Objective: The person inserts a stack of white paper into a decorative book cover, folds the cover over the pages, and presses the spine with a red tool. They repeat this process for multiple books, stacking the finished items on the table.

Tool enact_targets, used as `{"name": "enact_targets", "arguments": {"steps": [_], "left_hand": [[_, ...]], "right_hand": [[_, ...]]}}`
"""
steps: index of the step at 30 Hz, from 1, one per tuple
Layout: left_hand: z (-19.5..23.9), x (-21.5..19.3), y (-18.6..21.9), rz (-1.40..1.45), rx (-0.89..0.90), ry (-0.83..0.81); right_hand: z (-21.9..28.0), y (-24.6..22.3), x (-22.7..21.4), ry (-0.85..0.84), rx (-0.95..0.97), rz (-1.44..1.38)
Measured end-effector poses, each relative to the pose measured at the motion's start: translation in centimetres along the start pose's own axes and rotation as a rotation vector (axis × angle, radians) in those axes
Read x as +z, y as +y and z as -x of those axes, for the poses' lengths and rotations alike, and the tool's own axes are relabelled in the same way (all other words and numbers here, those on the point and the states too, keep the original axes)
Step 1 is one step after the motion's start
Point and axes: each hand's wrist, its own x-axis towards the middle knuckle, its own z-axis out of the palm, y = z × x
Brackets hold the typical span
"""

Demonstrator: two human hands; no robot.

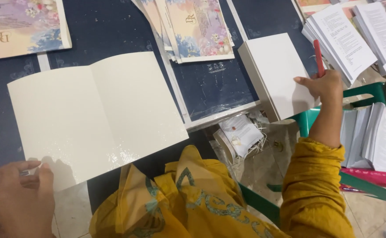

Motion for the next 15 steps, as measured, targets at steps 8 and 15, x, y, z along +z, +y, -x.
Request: {"name": "enact_targets", "arguments": {"steps": [8,15], "left_hand": [[-1.1,-1.7,2.0,0.175,-0.062,-0.068],[-1.6,-2.4,4.7,0.223,-0.057,-0.085]], "right_hand": [[-0.3,0.4,0.5,0.062,0.027,-0.104],[-1.9,2.7,1.4,0.269,-0.098,0.079]]}}
